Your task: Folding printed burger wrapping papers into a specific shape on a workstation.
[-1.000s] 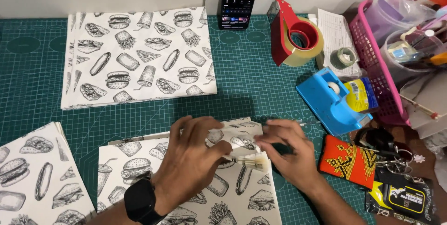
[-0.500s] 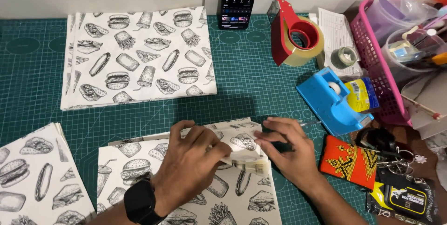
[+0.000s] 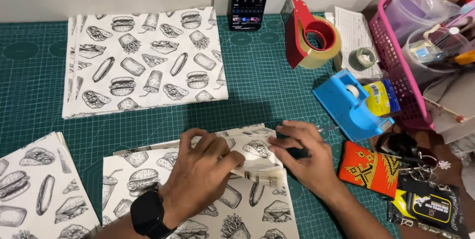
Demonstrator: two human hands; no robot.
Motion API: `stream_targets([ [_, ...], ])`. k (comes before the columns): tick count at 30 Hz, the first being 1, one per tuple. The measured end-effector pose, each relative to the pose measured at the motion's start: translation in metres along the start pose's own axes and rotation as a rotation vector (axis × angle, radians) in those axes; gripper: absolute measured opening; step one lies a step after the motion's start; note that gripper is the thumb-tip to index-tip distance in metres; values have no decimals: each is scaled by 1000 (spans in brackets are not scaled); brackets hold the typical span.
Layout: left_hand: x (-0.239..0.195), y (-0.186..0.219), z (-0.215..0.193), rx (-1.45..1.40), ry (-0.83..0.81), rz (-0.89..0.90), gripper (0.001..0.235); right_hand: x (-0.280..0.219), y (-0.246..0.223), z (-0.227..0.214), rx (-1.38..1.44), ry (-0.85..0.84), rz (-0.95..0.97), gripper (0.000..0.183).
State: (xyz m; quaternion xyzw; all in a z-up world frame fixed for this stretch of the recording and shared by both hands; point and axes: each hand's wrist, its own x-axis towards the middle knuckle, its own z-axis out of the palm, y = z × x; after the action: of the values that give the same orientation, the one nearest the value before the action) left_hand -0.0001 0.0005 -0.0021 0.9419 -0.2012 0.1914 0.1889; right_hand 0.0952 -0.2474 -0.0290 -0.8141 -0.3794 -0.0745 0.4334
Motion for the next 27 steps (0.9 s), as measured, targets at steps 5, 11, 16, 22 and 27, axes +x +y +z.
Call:
stream_targets([
  [5,0,0,-2,-42,27,1,29,-7,-7,-1,160,44,-11,33],
  [11,-3,-1,3,-160,0,-18,14,-13,-23,-3,526,108,2,18],
  [16,-7,1,3,-250,135,13,32,-19,-26,-16,889,74,38,56],
  [22,-6,22,-24,-197,197,0,39,-17,-50,-37,857,-346,210,81],
  [27,0,36,-52,-180,226,-79,43,-7,-81,-42,550,-513,1021,45],
])
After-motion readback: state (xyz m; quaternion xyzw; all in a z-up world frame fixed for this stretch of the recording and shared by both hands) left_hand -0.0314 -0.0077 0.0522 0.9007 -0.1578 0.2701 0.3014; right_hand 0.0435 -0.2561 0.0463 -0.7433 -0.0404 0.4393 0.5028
